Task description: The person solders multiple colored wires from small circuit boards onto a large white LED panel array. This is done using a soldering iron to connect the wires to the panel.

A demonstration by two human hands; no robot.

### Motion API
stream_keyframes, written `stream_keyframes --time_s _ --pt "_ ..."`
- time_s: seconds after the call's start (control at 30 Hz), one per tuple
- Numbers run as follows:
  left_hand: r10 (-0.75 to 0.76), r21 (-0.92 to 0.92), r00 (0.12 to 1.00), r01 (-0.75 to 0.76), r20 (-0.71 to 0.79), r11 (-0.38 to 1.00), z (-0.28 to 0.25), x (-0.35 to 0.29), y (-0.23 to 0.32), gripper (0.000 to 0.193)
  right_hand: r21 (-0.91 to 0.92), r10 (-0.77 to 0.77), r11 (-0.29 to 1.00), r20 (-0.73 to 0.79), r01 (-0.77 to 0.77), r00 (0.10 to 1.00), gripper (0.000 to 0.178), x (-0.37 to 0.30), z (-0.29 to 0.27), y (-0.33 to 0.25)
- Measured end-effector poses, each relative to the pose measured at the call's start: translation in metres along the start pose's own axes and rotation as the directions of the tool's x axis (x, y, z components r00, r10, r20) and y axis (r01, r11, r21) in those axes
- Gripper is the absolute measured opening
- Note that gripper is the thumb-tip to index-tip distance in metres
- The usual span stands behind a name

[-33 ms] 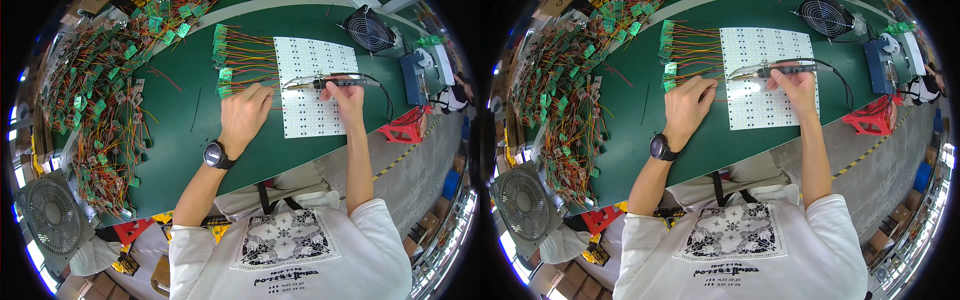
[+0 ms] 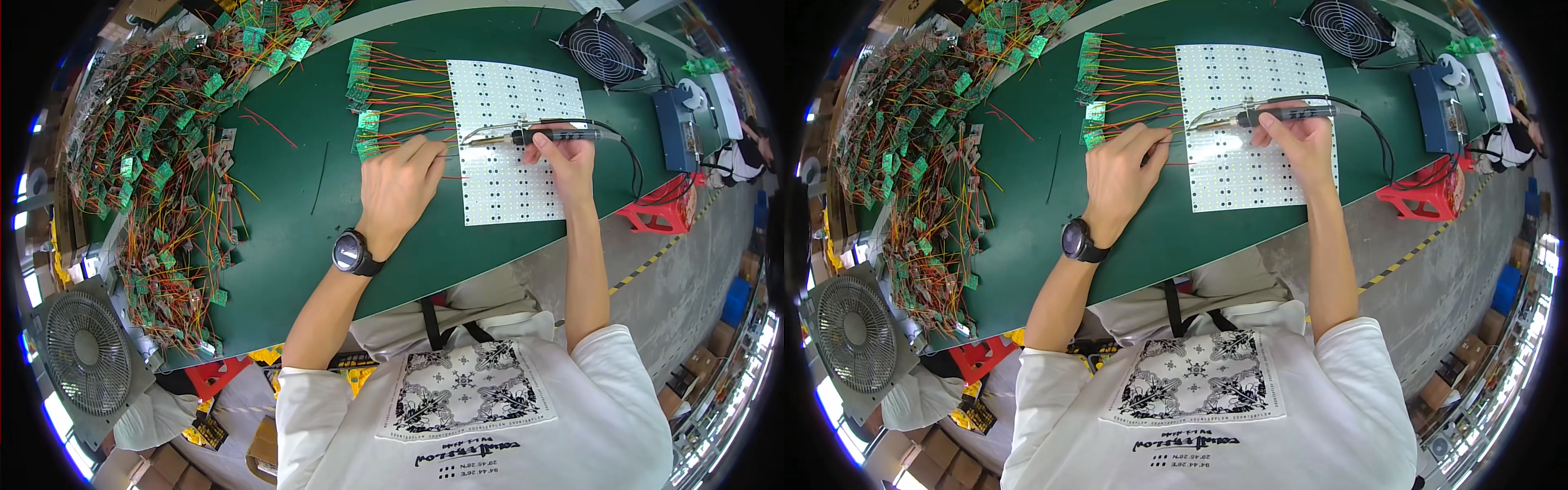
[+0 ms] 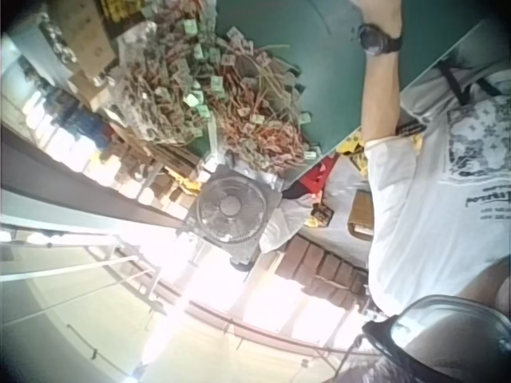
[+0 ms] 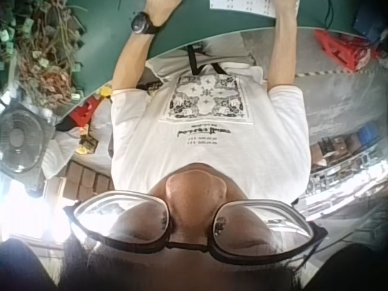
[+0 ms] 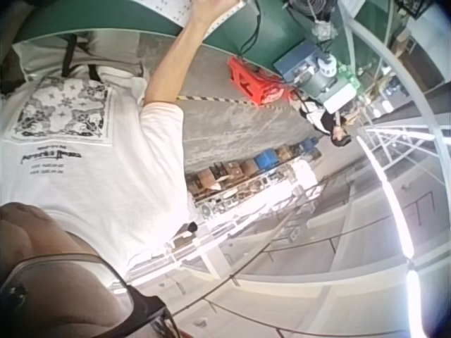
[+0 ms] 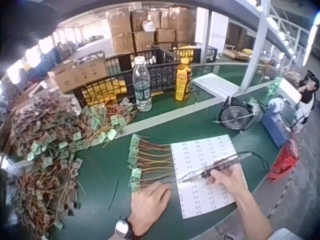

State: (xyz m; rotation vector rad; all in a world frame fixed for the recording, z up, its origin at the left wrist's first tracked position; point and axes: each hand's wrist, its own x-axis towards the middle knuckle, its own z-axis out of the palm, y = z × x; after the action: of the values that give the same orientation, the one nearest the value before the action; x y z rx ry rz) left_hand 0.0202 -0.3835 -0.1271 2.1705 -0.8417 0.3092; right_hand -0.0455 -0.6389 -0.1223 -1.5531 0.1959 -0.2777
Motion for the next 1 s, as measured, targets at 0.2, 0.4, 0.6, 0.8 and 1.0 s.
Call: stream_keyframes --time_s 0.2,0.4,0.6,0.8,1.0 --pt "-0.002 -0.003 1.0 0.002 -0.017 1.0 0.0 0.001 0.002 0.008 0.105 -0.005 0.994 -0.022 0.007 1.0 0.019 0.004 -0.008 0.005" --pt "0.051 -0.204 0.998 -0.054 -0.024 0.977 -0.008 0.004 0.006 0.007 0.153 0.146 0.976 0.048 -0.152 0.988 0.022 0.012 -0.013 0.001" --pt "0.116 -0.207 0.963 -0.066 0.243 0.976 -0.016 -0.001 0.002 0.023 0.174 0.013 0.985 0.002 -0.013 1.0 0.02 0.004 -0.013 0.01" --pt "0.184 -0.044 0.961 -0.179 0.208 0.983 -0.019 0.004 -0.003 0.015 0.122 -0.004 0.993 0.009 0.003 1.0 0.019 0.005 -0.013 0.012" --pt "0.254 0.031 0.948 -0.264 0.193 0.964 -0.015 0.006 -0.011 0.01 0.119 -0.004 0.993 0.011 0.003 1.0 0.018 0.003 -0.01 0.009"
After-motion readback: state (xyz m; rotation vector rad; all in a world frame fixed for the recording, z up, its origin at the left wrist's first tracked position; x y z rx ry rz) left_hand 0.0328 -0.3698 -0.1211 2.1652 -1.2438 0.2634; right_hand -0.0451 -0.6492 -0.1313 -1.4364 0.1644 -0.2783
